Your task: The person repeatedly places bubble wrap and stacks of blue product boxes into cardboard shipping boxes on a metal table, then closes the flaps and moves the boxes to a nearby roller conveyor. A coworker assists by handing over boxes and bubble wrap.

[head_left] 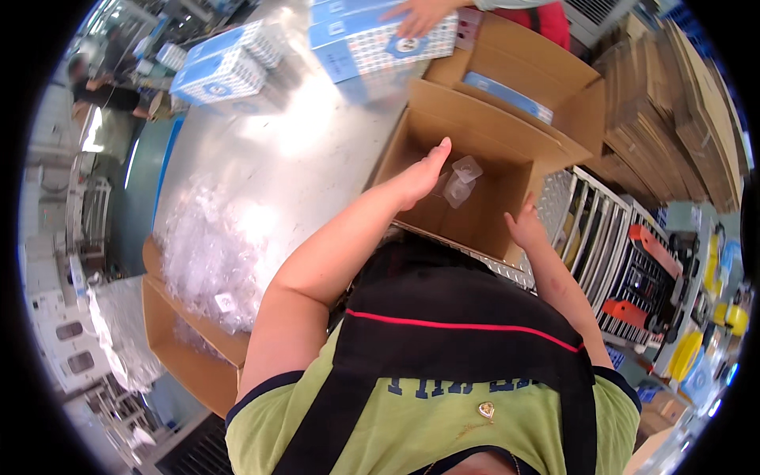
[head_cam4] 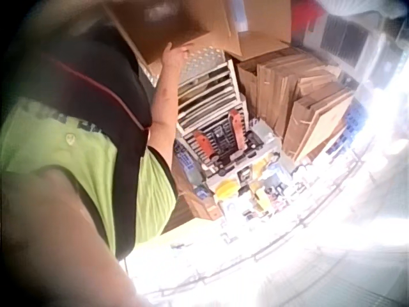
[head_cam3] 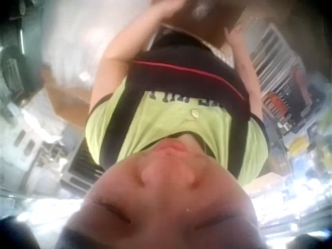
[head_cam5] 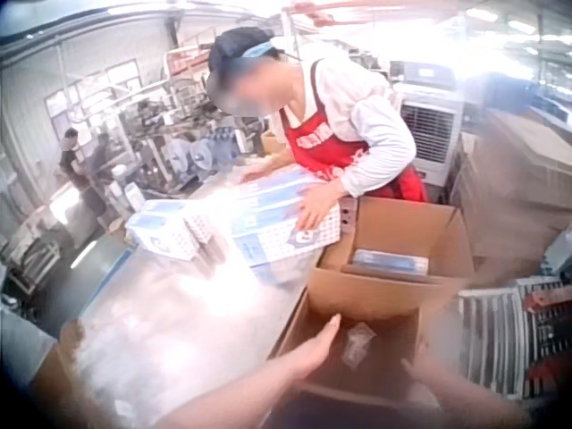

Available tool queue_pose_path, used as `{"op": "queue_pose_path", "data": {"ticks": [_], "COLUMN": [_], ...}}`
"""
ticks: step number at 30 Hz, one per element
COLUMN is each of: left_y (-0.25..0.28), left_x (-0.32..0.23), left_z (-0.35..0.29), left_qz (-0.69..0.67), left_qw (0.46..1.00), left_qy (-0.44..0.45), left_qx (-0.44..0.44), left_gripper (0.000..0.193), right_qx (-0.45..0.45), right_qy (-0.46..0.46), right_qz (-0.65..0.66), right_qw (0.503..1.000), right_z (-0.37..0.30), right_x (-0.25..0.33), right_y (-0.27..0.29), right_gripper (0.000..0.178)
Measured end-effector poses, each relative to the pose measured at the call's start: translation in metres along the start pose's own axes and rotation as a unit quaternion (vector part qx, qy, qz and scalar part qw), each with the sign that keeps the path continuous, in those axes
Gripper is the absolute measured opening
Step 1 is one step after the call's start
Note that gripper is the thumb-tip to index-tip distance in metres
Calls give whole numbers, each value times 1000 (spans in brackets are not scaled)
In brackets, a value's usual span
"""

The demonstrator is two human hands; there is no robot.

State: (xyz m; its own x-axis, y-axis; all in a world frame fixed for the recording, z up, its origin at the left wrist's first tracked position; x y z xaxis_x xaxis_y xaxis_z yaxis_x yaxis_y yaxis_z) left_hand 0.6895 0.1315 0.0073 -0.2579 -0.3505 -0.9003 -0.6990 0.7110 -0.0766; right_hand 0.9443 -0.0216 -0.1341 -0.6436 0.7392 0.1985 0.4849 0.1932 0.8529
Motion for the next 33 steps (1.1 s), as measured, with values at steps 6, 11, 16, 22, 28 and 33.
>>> {"op": "queue_pose_path", "data": {"ticks": [6,11,16,22,28,33], "left_y": [10,-4,-108,-87,-20,124], "left_x": [-11,-154,-195,-197,-200,-171], "left_z": [-10,-199,-366,-373,-385,-337], "left_qz": [-92,371,217,319,335,407], "left_qw": [987,472,50,104,83,262], "left_qy": [-127,-713,-975,-942,-934,-799], "left_qx": [-23,-361,13,2,-92,-357], "left_gripper": [41,9,44,46,48,50], "right_qx": [-14,52,-107,-56,-35,-60], "right_qy": [10,-42,10,11,-12,80], "right_qz": [18,3,-78,-12,-10,-124], "right_qw": [1000,998,991,998,999,987], "right_z": [-8,-19,-19,-14,-5,25], "right_x": [5,8,-2,6,-13,-41], "right_y": [2,16,7,16,9,-14], "right_gripper": [92,90,87,86,84,91]}}
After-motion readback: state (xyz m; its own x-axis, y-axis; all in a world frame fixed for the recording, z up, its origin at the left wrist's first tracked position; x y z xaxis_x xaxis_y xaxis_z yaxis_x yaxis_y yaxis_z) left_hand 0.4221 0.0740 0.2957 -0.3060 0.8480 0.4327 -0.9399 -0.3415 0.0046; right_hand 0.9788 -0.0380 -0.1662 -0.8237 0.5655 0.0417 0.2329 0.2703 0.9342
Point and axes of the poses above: each hand's wrist, its own z-axis towards the middle knuckle, its own y-axis out of the back of the hand, x = y × z, the point moved 5 cm from there along z, towards the middle knuckle, and after that the axes turned 11 degrees about -y, right-handed, at the moved point
